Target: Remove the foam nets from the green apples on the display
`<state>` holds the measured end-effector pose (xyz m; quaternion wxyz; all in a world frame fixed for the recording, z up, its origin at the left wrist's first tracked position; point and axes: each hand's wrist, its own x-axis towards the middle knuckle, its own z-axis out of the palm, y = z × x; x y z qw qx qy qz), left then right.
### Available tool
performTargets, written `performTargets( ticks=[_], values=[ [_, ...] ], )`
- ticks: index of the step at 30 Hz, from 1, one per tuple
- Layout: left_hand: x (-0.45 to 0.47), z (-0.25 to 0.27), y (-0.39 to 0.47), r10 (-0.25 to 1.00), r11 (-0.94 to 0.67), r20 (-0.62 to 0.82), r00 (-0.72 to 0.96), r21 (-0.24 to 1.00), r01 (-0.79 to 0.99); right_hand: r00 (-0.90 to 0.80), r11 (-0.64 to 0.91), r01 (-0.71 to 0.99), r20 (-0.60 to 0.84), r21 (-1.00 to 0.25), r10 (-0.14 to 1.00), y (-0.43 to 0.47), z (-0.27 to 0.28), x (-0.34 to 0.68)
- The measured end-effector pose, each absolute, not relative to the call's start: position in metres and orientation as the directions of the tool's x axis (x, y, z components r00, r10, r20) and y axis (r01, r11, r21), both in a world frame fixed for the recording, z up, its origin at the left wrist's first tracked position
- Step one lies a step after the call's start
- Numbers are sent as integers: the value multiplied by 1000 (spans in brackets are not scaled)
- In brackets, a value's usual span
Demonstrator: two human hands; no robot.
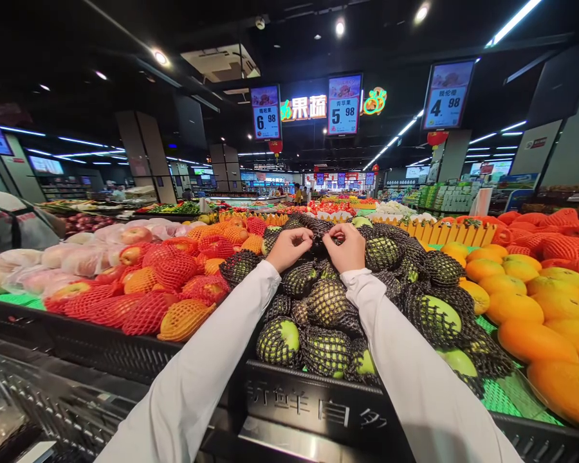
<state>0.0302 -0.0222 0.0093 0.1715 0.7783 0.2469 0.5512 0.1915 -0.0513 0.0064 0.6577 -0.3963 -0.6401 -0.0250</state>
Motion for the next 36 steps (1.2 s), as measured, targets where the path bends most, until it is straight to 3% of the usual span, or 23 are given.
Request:
performTargets(
  ticks=[4, 9, 12, 15, 17, 22, 24, 28, 31, 36],
  values=[
    [31, 10, -26, 505, -859, 771, 387, 495, 135, 202, 590, 592, 810, -549, 550, -54, 8, 192],
    [29, 12, -30, 533, -816, 626, 569, 560, 148, 91, 662, 447, 766, -602, 636, -59, 8, 193],
    [29, 12, -29, 531, -817, 615, 583, 553, 161, 81, 719, 423, 814, -551, 576, -58, 9, 192],
    [29, 12, -28, 529, -831, 630, 569, 522, 194, 58, 782, 472, 900, -406, 432, -56, 10, 191],
    [30, 11, -28, 524, -844, 657, 542, 484, 231, 5, 793, 494, 913, -357, 408, -55, 11, 191],
    [33, 10, -33, 359, -928, 839, 409, 273, 255, 7, 572, 529, 677, -627, 736, -59, 10, 190],
    [35, 10, -35, 319, -938, 879, 354, 240, 248, -26, 525, 521, 602, -673, 798, -61, 10, 191],
    [38, 9, -31, 426, -895, 866, 262, 363, 258, -171, 670, 494, 693, -555, 700, -63, 9, 192],
    [39, 8, -26, 425, -900, 859, 285, 366, 237, -215, 741, 473, 753, -477, 622, -61, 10, 191],
    [40, 10, -23, 503, -854, 814, 291, 521, 18, -60, 663, 590, 794, -461, 605, -52, 9, 192]
  ],
)
